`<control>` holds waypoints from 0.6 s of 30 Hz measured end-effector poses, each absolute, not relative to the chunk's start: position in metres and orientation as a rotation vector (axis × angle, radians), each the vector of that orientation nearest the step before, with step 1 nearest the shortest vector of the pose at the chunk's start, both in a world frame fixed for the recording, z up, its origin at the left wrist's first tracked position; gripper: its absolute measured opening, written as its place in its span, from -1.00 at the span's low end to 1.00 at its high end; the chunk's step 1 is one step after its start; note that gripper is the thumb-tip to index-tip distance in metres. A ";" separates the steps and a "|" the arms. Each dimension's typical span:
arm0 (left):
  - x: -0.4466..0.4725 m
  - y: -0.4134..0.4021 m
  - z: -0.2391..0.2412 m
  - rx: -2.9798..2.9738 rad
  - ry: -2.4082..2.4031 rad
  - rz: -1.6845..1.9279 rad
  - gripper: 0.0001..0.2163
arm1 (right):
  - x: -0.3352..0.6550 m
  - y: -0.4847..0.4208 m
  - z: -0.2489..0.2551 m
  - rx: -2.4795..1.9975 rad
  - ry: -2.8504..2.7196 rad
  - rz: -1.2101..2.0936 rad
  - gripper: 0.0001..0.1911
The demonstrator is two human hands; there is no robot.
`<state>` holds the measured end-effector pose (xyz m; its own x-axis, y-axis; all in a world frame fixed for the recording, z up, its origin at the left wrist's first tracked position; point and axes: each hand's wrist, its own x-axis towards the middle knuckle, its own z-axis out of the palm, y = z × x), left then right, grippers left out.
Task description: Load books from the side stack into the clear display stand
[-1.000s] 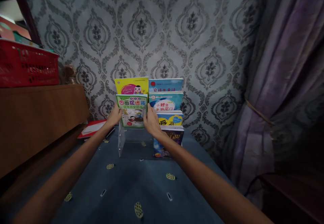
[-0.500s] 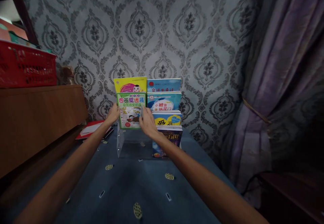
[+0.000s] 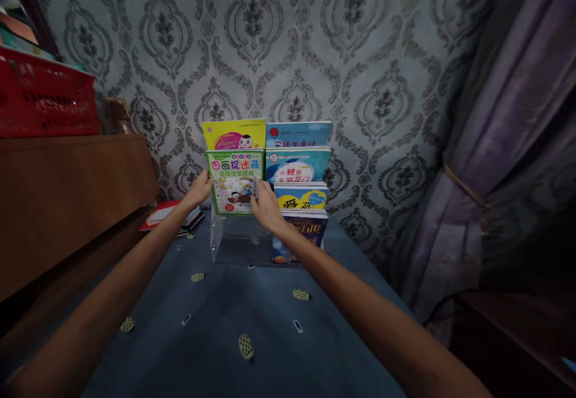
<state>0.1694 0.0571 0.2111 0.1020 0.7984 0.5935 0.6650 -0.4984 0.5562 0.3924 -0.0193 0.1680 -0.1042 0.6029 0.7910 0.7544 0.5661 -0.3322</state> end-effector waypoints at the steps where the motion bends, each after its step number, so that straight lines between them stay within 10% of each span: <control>1: 0.169 0.055 0.211 2.219 1.479 1.355 -0.74 | 0.392 -0.020 0.168 -1.116 -1.798 -0.183 -0.41; 18: 0.161 0.047 0.199 2.225 1.346 1.372 -0.78 | 0.389 -0.038 0.156 -1.082 -1.811 -0.181 -0.44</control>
<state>0.1610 0.0470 0.1989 0.1539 0.7791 0.6078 0.5929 -0.5649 0.5739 0.3888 -0.0381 0.1561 -0.1230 0.5913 0.7970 0.7376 0.5917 -0.3252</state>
